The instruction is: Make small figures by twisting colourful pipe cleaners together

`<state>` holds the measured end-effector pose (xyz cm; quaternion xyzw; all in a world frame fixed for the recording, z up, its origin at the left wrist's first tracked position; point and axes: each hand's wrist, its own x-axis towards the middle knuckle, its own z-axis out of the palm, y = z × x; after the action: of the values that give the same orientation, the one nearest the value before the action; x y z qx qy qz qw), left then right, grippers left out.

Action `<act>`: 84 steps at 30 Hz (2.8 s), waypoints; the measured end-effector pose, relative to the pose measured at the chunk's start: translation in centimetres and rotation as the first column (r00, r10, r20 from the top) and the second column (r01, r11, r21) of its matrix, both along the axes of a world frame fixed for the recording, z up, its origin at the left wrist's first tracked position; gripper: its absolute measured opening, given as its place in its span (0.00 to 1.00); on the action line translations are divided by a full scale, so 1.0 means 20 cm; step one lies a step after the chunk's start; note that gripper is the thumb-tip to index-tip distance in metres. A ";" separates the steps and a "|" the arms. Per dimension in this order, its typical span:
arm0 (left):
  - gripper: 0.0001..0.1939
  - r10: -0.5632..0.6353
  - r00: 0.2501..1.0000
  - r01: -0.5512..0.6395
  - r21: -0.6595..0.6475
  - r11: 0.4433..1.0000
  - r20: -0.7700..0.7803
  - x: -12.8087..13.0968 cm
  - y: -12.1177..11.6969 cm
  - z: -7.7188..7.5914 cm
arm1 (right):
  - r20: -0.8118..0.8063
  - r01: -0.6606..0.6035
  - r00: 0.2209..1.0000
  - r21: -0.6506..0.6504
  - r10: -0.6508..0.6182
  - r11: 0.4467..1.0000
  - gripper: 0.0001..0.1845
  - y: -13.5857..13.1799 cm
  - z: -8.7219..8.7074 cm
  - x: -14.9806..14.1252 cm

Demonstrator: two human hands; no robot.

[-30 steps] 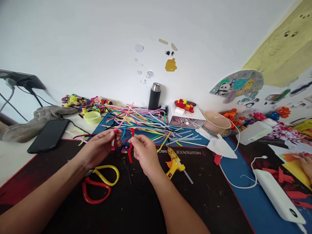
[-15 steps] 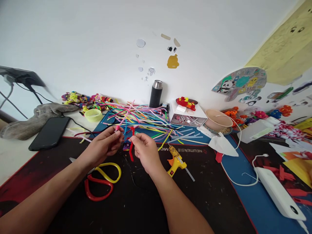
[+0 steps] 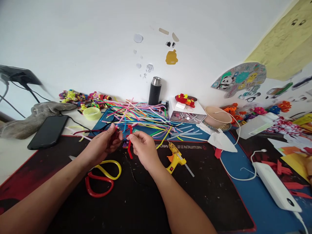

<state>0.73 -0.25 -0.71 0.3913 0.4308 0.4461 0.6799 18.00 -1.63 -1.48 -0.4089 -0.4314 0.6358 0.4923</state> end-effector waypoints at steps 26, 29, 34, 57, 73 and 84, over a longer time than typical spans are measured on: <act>0.21 -0.056 0.998 0.051 -0.200 0.978 -0.019 0.06 -0.02 -0.04 | -0.082 -0.091 0.993 -0.026 0.089 0.995 0.19 -0.03 0.00 -0.03; 0.21 -0.040 0.999 0.036 -0.210 0.977 -0.013 0.06 -0.02 -0.02 | -0.074 -0.093 0.993 -0.026 0.091 0.995 0.18 -0.03 0.00 -0.03; 0.20 -0.042 0.999 0.036 -0.215 0.976 -0.021 0.06 -0.02 -0.01 | -0.069 -0.100 0.993 -0.034 0.098 0.994 0.18 -0.03 0.00 -0.04; 0.30 -0.016 1.000 0.015 -0.073 0.997 -0.014 0.03 -0.01 0.00 | -0.064 -0.101 0.993 -0.035 0.099 0.994 0.18 -0.03 0.00 -0.03; 0.20 -0.062 0.998 0.065 -0.235 0.970 0.017 0.05 -0.02 -0.05 | -0.079 -0.117 0.990 -0.039 0.114 0.992 0.18 -0.04 0.00 -0.04; 0.18 -0.026 0.999 0.035 -0.267 0.963 0.038 0.06 -0.01 -0.03 | -0.077 -0.135 0.988 -0.055 0.131 0.989 0.19 -0.04 0.01 -0.04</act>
<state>1.90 -0.49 -1.28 0.2946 0.4693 0.3801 0.7406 17.23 -2.34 -1.36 -0.3702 -0.4201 0.6944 0.4519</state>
